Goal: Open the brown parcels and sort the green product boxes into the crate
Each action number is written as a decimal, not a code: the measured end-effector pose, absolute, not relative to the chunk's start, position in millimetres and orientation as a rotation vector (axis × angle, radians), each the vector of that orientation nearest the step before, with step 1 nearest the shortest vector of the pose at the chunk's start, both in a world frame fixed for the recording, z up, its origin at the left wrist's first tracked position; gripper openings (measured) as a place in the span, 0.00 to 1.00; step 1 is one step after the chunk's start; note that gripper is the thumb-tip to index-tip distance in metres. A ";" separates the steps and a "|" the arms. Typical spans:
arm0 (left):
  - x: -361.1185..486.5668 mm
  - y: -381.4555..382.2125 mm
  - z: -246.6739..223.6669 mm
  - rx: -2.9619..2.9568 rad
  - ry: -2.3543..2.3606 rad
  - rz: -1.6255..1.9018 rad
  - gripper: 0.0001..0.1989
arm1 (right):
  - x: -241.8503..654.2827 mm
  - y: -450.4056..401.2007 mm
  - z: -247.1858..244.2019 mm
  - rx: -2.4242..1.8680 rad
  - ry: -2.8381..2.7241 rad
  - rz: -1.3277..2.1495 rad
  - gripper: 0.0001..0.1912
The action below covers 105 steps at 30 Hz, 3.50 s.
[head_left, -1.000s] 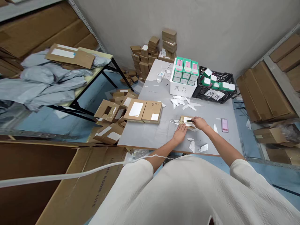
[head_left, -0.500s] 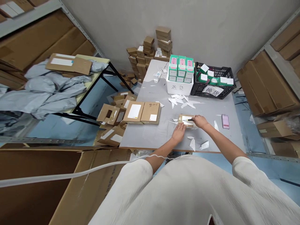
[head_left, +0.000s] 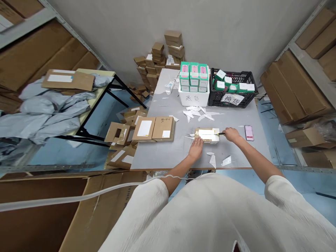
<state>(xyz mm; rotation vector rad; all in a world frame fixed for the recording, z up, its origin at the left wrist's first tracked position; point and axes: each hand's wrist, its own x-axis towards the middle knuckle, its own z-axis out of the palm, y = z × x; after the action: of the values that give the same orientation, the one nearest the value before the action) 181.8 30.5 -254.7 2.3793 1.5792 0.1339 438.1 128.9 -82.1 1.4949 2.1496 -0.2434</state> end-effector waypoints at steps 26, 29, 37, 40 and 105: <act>254.0 106.6 -203.6 2.347 1.470 -0.122 0.26 | 537.8 109.5 -136.1 1.838 2.217 -0.812 0.20; 255.7 109.5 -204.4 2.318 1.484 -0.141 0.32 | 536.9 109.2 -138.4 1.849 2.215 -0.868 0.20; 264.4 115.6 -197.3 2.236 1.558 -0.238 0.27 | 536.4 109.9 -147.2 1.877 2.201 -0.878 0.19; 266.2 116.9 -197.6 2.236 1.586 -0.230 0.28 | 536.3 111.2 -150.5 1.895 2.216 -0.862 0.19; 254.7 141.7 -210.5 2.278 1.616 0.015 0.32 | 547.0 84.2 -189.9 2.059 2.482 -1.313 0.20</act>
<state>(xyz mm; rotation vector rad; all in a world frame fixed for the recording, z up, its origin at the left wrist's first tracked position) 254.7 141.7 -210.5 2.2777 1.6163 0.0147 547.0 84.2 -189.9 2.0589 2.4825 -1.3128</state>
